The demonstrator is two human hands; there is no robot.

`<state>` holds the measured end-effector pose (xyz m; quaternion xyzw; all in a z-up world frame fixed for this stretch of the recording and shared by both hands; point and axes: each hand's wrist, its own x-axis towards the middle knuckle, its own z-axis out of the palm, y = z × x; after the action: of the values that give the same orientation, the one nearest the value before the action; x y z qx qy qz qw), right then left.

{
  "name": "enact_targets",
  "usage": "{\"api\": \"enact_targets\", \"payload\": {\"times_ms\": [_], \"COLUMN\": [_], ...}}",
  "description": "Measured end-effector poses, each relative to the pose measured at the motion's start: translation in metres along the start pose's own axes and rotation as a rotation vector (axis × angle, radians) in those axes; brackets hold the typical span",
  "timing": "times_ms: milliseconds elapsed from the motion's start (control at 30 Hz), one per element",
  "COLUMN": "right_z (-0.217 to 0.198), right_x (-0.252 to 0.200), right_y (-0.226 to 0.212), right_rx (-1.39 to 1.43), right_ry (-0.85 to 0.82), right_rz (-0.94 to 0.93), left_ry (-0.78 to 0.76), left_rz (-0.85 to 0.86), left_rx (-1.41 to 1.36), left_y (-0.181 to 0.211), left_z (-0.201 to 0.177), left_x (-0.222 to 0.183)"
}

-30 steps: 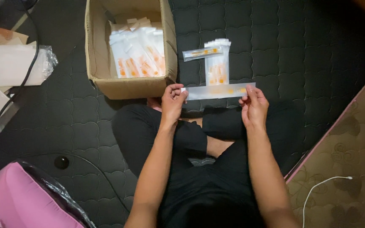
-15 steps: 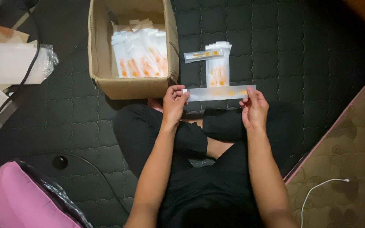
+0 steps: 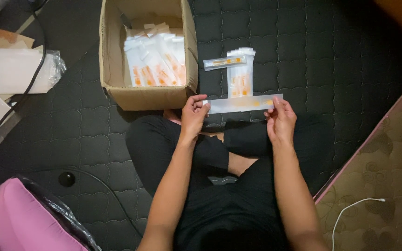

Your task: The person removes strips of test packets from a cardboard box and separates them by hand. They then place the individual packets onto a mattress.

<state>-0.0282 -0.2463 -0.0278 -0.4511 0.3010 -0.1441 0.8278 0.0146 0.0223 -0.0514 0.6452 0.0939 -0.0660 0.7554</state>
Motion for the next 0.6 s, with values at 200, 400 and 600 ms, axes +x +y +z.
{"api": "enact_targets", "payload": {"times_ms": [200, 400, 600], "right_z": [0.009, 0.023, 0.068], "right_x": [-0.003, -0.026, -0.071], "right_y": [-0.001, 0.006, 0.021], "right_rx": [-0.052, -0.958, -1.211], "right_ry": [0.012, -0.122, -0.491], "right_rz": [-0.069, -0.794, -1.015], "left_ry": [-0.031, -0.067, -0.121], "left_rz": [-0.002, 0.006, 0.020], "left_rx": [0.013, 0.013, 0.012], "left_y": [0.012, 0.032, 0.009], "left_z": [0.002, 0.014, 0.034], "left_x": [-0.005, -0.017, -0.012]}}
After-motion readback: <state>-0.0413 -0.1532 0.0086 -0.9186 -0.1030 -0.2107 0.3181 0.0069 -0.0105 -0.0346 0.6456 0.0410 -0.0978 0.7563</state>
